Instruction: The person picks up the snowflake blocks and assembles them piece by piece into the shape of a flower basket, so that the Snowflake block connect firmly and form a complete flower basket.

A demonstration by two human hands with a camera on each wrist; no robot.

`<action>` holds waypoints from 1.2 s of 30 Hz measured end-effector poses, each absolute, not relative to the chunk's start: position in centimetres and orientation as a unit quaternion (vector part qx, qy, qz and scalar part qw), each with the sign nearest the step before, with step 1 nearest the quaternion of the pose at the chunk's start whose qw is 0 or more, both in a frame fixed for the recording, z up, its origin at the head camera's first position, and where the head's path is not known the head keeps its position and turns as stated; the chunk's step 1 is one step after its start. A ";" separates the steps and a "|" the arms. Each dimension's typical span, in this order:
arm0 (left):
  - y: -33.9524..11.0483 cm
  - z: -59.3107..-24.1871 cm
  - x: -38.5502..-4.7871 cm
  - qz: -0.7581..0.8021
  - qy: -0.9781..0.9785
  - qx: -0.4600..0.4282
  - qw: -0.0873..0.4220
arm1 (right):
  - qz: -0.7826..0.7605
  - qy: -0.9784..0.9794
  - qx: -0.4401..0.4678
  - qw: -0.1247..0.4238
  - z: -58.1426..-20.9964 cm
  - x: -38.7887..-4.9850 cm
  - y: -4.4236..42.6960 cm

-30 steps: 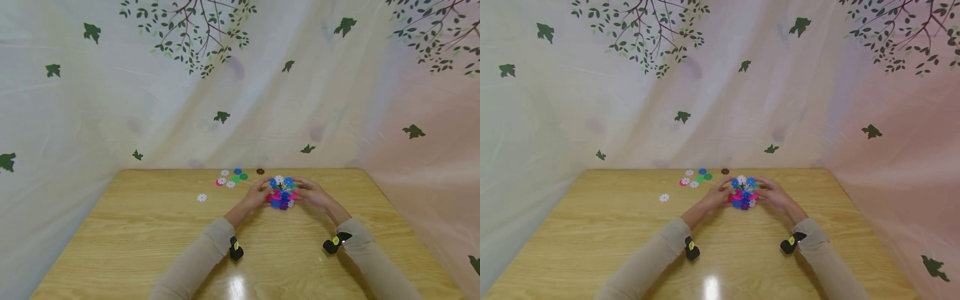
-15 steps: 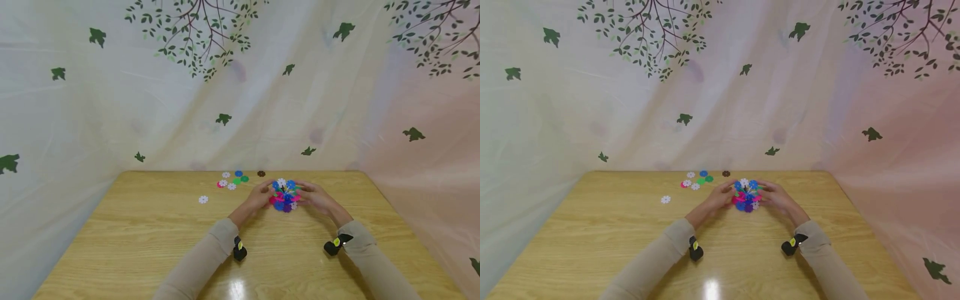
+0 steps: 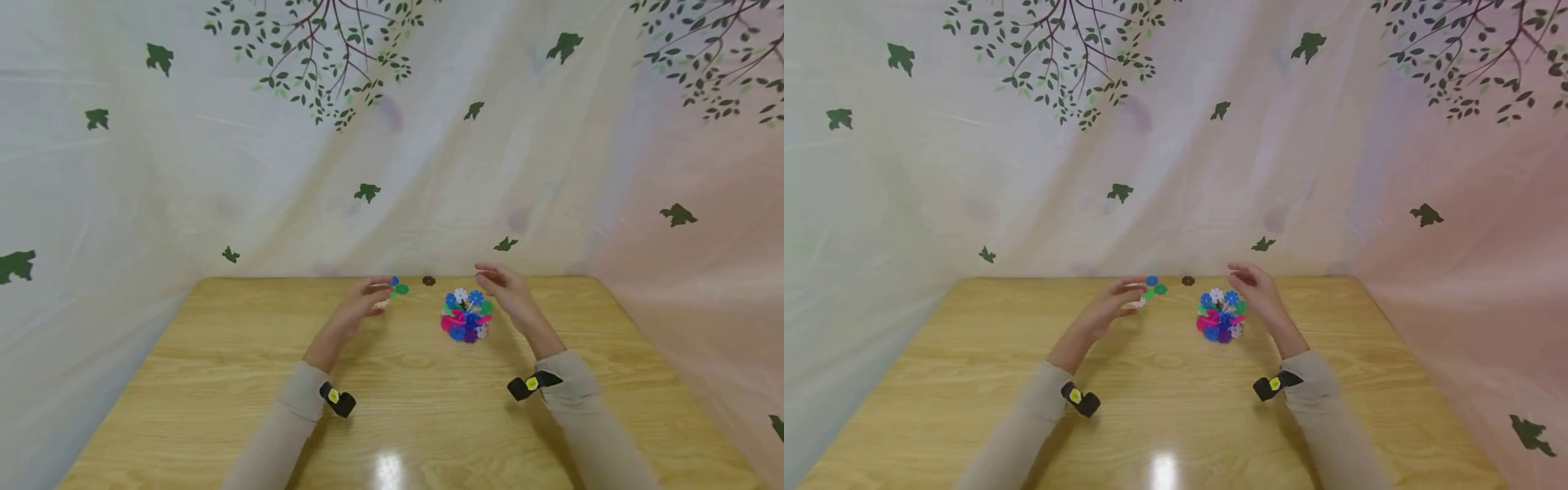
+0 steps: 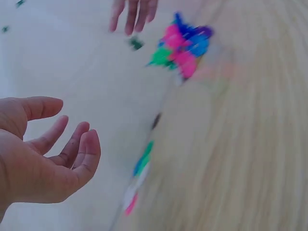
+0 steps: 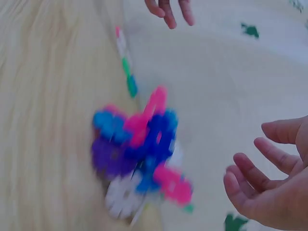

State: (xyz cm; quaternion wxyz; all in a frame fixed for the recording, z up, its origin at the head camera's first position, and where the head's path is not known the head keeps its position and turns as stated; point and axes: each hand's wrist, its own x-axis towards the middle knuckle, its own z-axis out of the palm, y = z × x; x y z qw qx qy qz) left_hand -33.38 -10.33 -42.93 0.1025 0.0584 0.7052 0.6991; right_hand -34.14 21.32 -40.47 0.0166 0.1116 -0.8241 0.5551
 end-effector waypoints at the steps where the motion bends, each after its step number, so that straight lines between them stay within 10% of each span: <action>1: -11.7 -42.7 -33.2 0.692 0.714 0.057 0.092 | 0.553 -0.824 0.121 0.030 -40.0 -34.2 20.4; 12: -21.1 -44.3 -32.9 0.561 0.819 0.035 0.115 | 0.522 -0.817 0.245 -0.026 -39.4 -36.4 10.5; 36: -21.8 -45.9 -33.0 0.469 0.878 0.017 0.097 | 0.387 -0.873 0.247 -0.166 -45.6 -41.6 5.1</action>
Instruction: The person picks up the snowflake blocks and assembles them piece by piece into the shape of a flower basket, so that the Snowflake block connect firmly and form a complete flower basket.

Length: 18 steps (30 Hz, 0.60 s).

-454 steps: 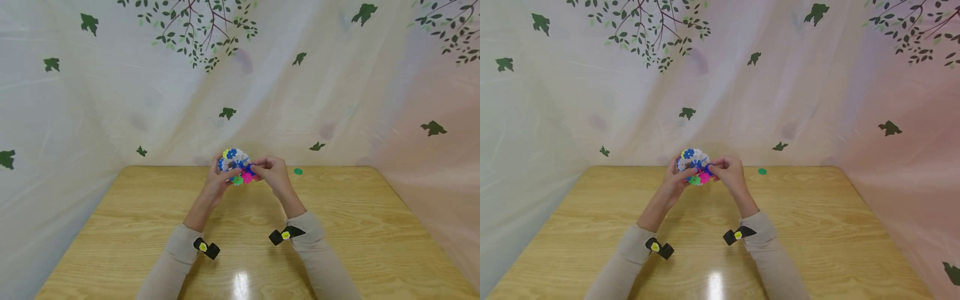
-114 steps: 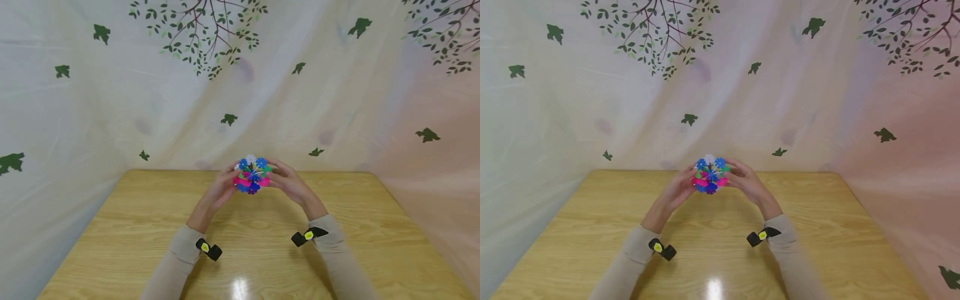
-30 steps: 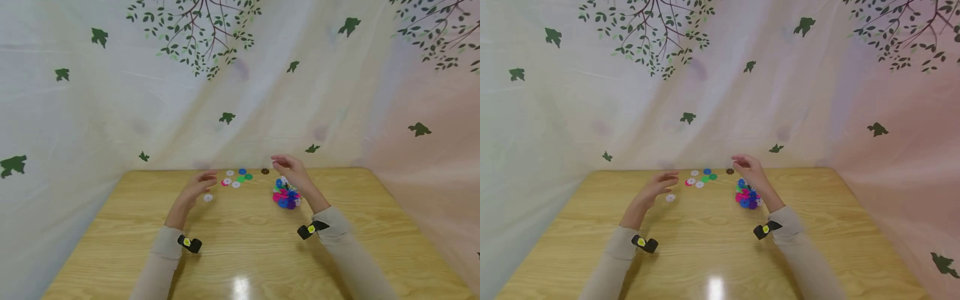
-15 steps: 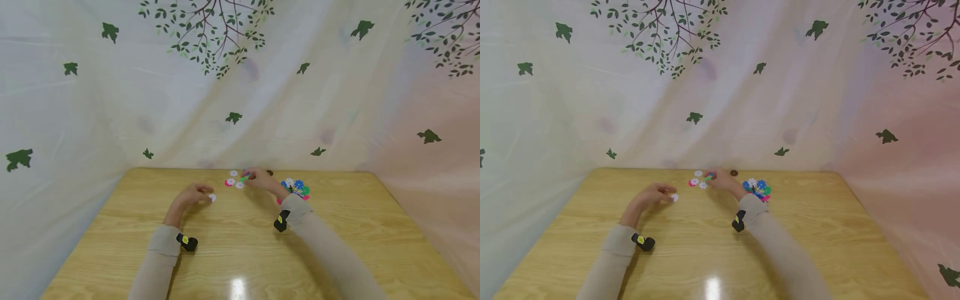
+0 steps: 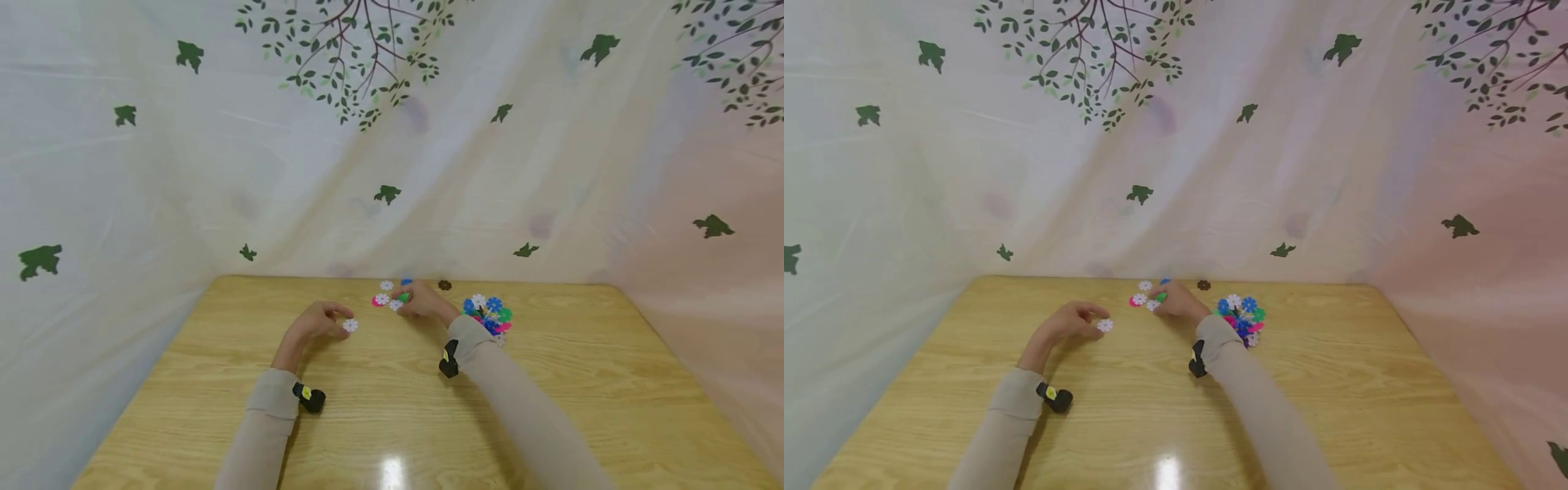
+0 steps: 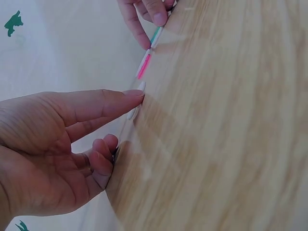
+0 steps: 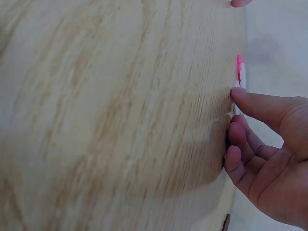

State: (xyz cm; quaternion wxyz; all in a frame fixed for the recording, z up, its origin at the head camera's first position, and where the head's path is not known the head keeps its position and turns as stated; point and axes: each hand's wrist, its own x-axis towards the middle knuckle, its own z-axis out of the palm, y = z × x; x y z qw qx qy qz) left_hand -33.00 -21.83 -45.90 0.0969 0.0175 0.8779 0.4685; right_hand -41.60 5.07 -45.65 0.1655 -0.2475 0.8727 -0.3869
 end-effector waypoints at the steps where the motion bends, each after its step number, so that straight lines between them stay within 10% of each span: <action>1: -21.8 -45.9 -33.0 0.466 0.880 0.021 0.095 | -0.385 0.874 -0.247 0.162 -45.8 -41.6 5.1; 18: -21.3 -46.1 -33.0 0.498 0.861 0.061 0.081 | -0.433 0.849 -0.266 0.146 -46.0 -40.9 5.7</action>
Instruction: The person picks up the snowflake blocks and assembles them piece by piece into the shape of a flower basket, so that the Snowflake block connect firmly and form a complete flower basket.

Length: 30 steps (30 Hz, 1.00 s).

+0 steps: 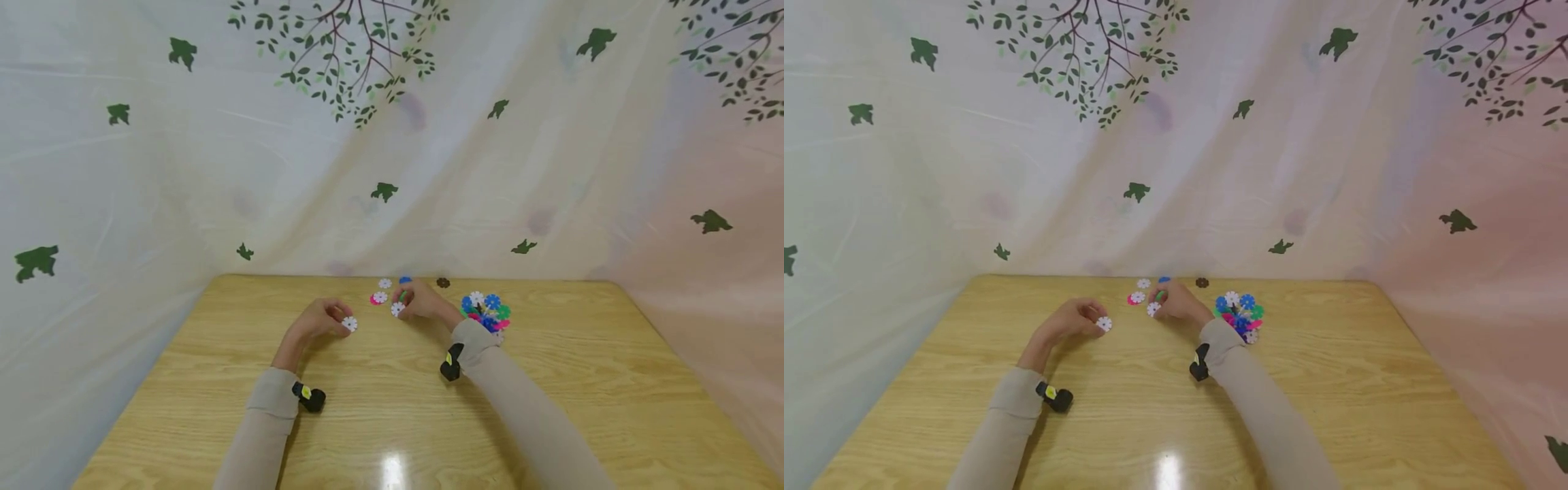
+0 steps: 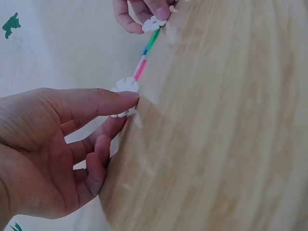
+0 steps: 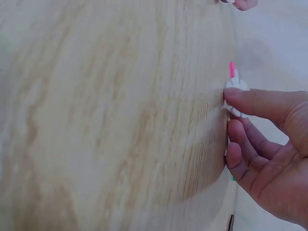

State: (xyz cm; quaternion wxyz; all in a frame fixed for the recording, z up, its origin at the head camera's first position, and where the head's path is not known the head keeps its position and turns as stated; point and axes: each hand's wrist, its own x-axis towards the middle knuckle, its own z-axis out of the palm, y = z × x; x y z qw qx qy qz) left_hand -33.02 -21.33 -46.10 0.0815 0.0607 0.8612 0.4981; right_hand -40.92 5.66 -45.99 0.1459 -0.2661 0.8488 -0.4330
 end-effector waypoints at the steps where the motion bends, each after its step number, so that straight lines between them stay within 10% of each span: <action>1: -21.3 -46.1 -33.1 0.501 0.859 0.065 0.080 | -0.438 0.845 -0.269 0.149 -45.9 -40.9 5.8; 30: -15.4 -37.3 -32.2 0.732 0.674 0.088 0.054 | -0.668 0.703 -0.244 -0.031 -37.8 -35.1 6.8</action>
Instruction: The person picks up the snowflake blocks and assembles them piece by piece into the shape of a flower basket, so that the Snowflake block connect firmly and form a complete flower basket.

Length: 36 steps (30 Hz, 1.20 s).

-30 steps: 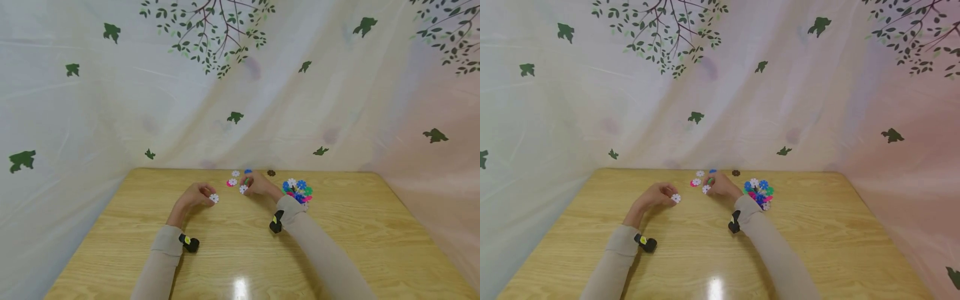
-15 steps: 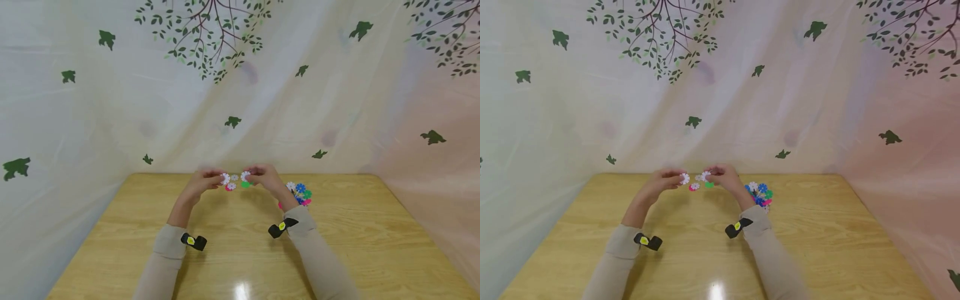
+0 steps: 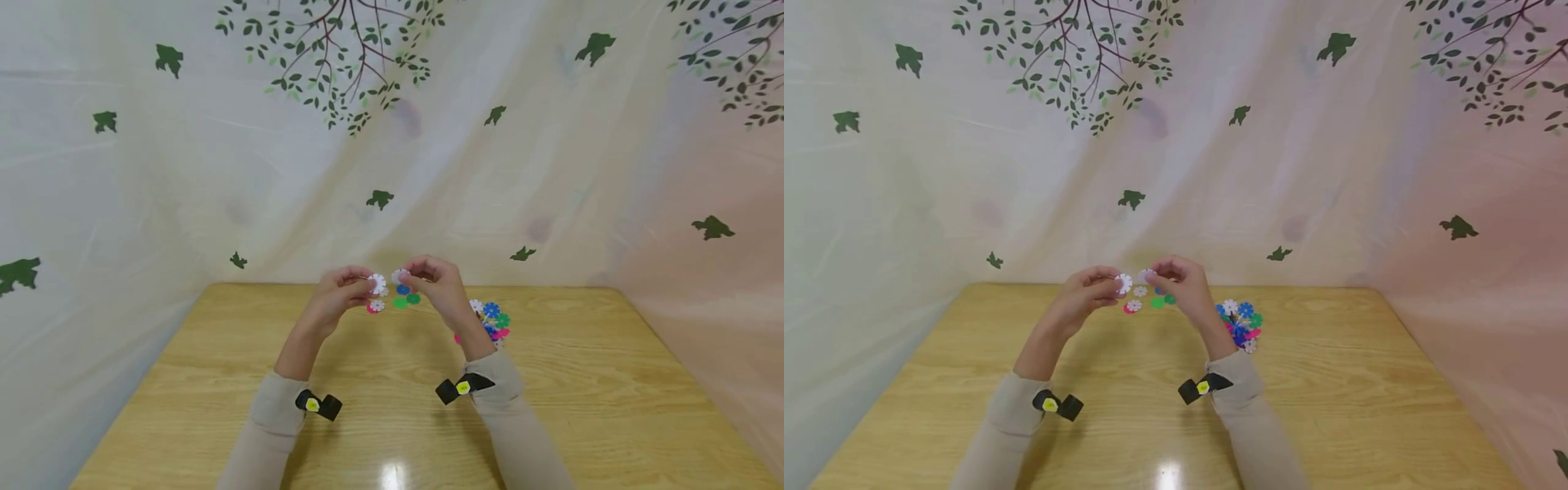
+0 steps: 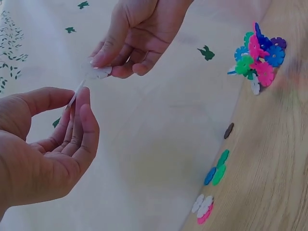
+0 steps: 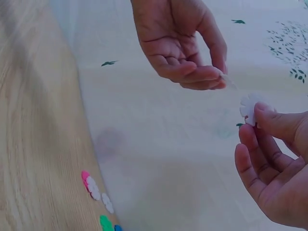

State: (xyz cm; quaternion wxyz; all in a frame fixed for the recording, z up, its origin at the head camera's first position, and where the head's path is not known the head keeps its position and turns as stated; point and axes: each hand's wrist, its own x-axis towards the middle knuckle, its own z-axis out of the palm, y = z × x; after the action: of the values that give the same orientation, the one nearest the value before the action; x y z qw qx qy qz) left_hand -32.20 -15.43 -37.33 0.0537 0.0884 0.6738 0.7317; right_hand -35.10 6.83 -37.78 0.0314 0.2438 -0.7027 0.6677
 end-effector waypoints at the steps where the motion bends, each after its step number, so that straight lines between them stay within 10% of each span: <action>1: -15.4 -37.3 -32.1 0.735 0.670 0.090 0.055 | 0.666 -0.703 0.246 0.036 -37.8 -35.0 6.7; 29: -13.7 -37.0 -30.8 0.768 0.637 0.062 0.013 | 0.674 -0.679 0.233 0.176 -38.8 -33.3 3.7; 36: -13.5 -37.3 -31.0 0.770 0.634 0.062 0.021 | 0.677 -0.685 0.232 0.135 -38.7 -33.5 4.3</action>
State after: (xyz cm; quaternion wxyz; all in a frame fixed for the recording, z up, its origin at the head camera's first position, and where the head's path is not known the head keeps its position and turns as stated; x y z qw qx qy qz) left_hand -31.02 -13.52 -37.28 0.0207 0.0623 0.6345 0.7702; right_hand -33.53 4.29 -38.69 0.1346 0.2324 -0.6853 0.6770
